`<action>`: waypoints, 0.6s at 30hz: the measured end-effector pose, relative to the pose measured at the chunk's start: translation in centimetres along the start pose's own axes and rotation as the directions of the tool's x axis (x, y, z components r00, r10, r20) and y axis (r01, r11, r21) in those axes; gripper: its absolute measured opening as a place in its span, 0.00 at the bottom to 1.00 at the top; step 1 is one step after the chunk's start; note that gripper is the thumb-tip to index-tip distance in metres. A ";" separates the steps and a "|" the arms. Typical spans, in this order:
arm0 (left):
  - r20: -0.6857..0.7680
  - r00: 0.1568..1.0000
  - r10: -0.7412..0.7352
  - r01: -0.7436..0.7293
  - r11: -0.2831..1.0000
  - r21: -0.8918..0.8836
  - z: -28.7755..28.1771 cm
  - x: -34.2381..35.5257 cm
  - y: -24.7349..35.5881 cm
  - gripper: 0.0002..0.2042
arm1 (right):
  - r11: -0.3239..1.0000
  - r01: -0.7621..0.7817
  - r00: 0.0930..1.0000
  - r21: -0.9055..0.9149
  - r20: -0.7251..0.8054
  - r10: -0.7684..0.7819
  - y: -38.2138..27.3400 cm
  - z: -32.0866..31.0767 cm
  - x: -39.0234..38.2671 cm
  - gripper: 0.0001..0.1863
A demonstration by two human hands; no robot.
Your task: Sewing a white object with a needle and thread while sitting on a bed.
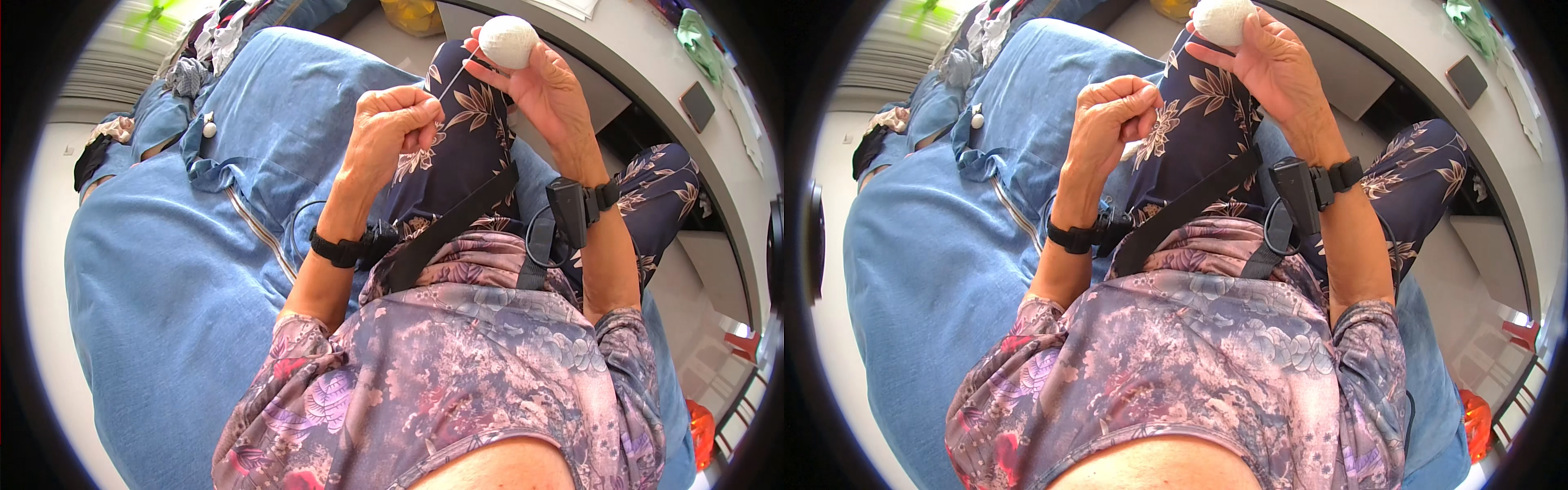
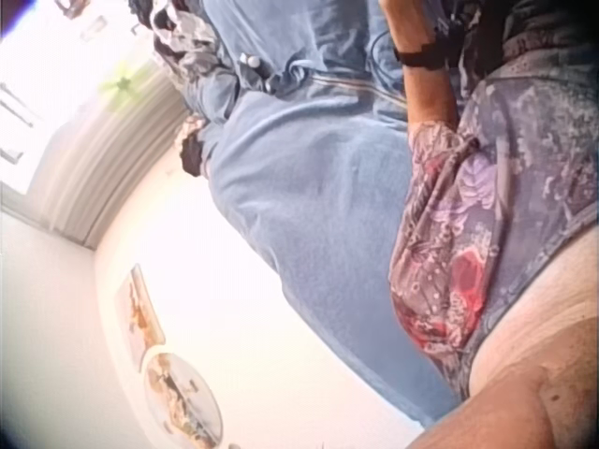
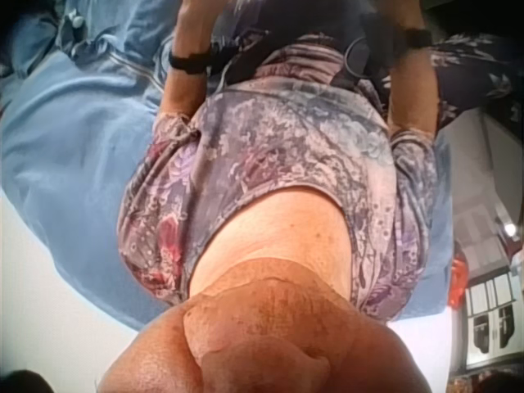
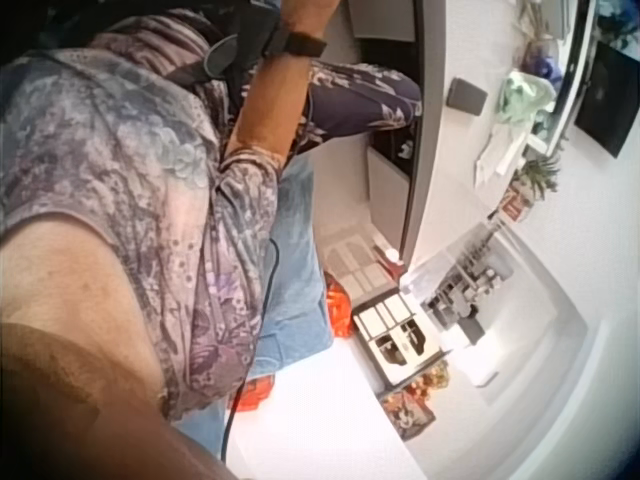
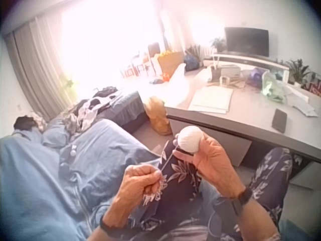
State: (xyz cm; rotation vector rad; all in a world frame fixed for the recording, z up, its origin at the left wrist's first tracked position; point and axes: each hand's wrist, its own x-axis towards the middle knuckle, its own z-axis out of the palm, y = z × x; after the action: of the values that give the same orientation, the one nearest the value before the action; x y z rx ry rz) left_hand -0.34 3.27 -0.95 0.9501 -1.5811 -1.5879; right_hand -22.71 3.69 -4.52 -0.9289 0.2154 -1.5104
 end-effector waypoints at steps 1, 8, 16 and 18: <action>-0.001 1.000 -0.002 0.002 1.000 -0.001 0.1 -0.3 0.1 0.09 | 0.995 -0.012 1.000 0.097 -0.025 0.014 0.1 -0.1 0.0 0.30; 0.118 0.993 0.025 -0.033 0.997 0.065 1.0 -1.6 1.9 0.07 | 1.000 0.001 0.990 -0.001 -0.142 -0.001 1.6 -1.8 0.1 0.27; 0.051 0.989 0.136 -0.139 0.988 0.061 -0.2 0.0 4.4 0.09 | 0.684 -0.127 0.987 -0.718 -0.022 0.160 1.2 1.3 -0.6 0.27; 0.021 0.987 0.160 -0.160 0.986 0.037 -0.7 0.9 4.2 0.09 | 0.629 -0.030 0.977 -0.776 0.110 0.182 1.3 1.4 -0.8 0.30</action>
State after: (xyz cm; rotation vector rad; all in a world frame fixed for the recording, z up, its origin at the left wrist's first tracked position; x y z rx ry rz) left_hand -0.25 2.10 3.21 0.8094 -1.6621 -1.4635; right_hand -20.89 4.68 -4.73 -1.7015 0.8289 -1.1904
